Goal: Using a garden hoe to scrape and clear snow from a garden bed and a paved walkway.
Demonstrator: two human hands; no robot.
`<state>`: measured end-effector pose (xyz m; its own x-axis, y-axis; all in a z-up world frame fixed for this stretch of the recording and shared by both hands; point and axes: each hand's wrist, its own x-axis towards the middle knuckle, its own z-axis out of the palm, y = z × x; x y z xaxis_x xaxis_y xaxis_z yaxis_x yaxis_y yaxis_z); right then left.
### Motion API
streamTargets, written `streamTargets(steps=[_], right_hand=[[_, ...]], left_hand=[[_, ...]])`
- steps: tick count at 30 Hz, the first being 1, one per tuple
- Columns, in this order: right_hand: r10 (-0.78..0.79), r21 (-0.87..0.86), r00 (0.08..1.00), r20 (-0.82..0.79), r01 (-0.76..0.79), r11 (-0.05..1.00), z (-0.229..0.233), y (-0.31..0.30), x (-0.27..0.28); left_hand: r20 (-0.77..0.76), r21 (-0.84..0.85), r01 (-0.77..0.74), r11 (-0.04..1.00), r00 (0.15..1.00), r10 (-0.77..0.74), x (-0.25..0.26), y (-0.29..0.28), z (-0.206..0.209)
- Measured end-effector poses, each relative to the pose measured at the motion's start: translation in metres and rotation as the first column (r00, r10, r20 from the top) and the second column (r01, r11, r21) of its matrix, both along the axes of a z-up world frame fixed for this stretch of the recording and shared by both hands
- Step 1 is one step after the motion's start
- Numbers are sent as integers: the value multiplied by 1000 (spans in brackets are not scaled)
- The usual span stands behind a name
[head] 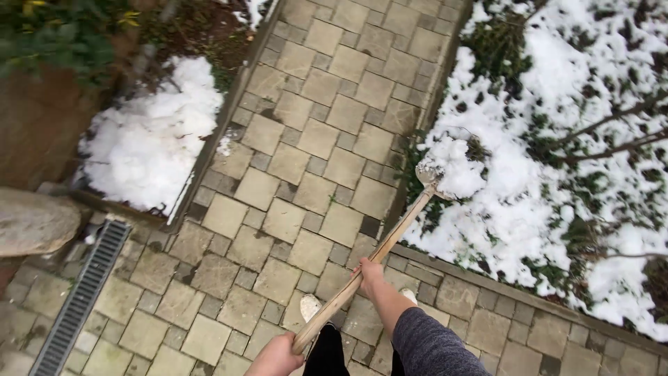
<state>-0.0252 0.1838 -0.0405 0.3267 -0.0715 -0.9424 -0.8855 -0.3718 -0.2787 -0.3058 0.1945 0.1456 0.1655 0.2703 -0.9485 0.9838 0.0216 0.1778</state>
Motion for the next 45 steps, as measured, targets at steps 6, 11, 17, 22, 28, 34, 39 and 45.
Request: streamTargets(steps=[6,11,17,22,28,34,39,45], right_hand=[[264,82,964,-36,-260,962,27,100,-114],[378,184,920,-100,-357,916,65,192,-189],[655,145,756,-7,-647,748,62,298,-243],[917,65,390,84,-920,386,98,381,-295],[908,-290,-344,238,-918,-272,82,479,-344],[861,-356,-468,200,-853,-381,130,512,-360],[894,-264,-399,204,-902,-342,140,509,-328],[974,56,200,111,-979,195,129,451,-279]], left_hand=[[70,12,-165,986,984,163,-106,47,92],[86,-8,-409,913,909,408,-169,76,106],[181,-81,-715,694,674,716,-196,101,100],[239,-339,-914,225,148,960,-200,119,59],[107,-706,-659,-259,-461,881,-161,185,58],[11,-825,-494,-273,-496,868,-151,214,28],[40,-765,-585,-270,-461,887,-149,223,59],[73,-496,-868,19,-20,997,-159,212,109]])
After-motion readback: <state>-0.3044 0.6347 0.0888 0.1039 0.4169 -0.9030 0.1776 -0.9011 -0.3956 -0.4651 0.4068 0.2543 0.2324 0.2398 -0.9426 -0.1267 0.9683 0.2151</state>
